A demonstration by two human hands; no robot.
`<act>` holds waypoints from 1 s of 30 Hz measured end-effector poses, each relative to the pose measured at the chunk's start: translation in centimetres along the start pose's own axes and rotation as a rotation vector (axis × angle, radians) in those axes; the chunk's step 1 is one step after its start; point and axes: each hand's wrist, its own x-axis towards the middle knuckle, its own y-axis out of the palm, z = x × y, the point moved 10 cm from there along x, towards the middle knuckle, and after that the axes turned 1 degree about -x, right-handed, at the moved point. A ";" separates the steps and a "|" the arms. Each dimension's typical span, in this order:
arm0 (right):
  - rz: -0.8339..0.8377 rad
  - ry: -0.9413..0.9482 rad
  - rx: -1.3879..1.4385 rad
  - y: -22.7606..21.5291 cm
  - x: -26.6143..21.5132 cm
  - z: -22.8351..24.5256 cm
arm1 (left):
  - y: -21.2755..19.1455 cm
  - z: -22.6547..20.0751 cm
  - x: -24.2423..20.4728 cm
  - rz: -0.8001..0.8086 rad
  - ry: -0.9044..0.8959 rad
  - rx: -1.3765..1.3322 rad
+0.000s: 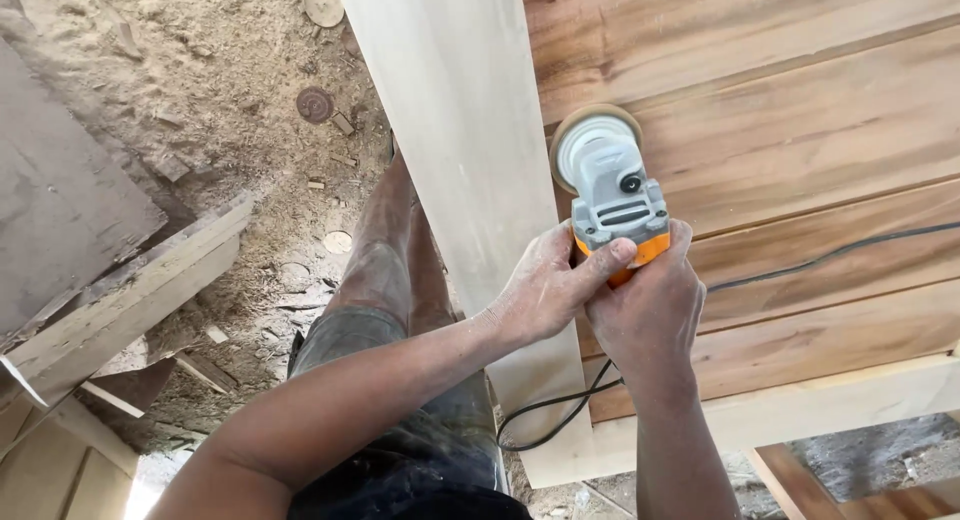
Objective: Sanding the surface and grooves of a wooden door using a power angle grinder equipped with a sanding disc.
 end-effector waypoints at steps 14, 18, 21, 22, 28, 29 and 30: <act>0.055 0.128 -0.042 1.3 -6.8 -8.9 | 5.1 6.9 -4.6 0.071 -0.086 -0.035; 0.074 0.090 -0.016 1.1 -4.5 -6.6 | 3.8 4.3 -3.4 0.043 -0.050 -0.022; 0.057 0.053 -0.049 1.0 -2.0 -4.4 | 2.0 2.3 -1.8 -0.014 -0.016 0.023; 0.029 -0.010 -0.035 0.6 -1.3 -3.1 | 1.4 1.6 -1.2 -0.035 0.010 0.032; 0.016 -0.101 0.005 -0.6 0.6 0.3 | 0.5 0.5 0.1 -0.085 -0.003 0.047; 0.024 -0.096 -0.017 -0.5 0.7 0.1 | 0.6 0.6 0.1 -0.090 0.010 -0.001; 0.024 -0.097 -0.021 -0.6 0.5 -0.4 | 1.1 0.9 0.0 -0.090 0.012 -0.005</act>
